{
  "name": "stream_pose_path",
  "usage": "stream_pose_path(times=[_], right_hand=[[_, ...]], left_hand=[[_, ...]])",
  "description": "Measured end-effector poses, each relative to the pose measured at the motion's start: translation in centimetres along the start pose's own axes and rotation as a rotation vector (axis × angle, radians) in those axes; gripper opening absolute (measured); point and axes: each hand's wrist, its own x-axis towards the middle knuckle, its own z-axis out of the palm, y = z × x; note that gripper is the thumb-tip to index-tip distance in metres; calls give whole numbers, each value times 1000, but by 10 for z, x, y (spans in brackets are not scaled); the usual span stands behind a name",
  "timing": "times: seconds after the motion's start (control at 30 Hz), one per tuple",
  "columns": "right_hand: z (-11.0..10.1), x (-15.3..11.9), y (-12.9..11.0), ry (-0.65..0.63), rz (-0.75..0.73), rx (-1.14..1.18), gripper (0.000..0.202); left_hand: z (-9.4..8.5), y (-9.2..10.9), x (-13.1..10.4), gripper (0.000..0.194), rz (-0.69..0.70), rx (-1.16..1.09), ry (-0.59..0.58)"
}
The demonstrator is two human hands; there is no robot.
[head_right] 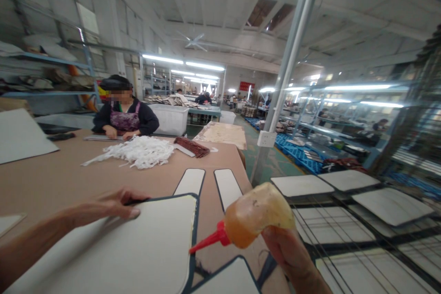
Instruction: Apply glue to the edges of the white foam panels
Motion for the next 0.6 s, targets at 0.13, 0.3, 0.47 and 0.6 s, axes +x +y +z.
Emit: stream_pose_path(times=[0.13, 0.3, 0.47, 0.6], right_hand=[[1, -2, 0, 8, -12, 8, 28], [6, -6, -3, 45, 7, 20, 29], [11, -3, -4, 7, -13, 28, 41], [9, -1, -1, 2, -19, 17, 48]], left_hand=[[-3, -6, 1, 49, -20, 4, 28], [-4, -7, 2, 49, 7, -10, 31], [-1, -1, 2, 51, -25, 10, 33], [-1, -1, 2, 50, 2, 0, 8]])
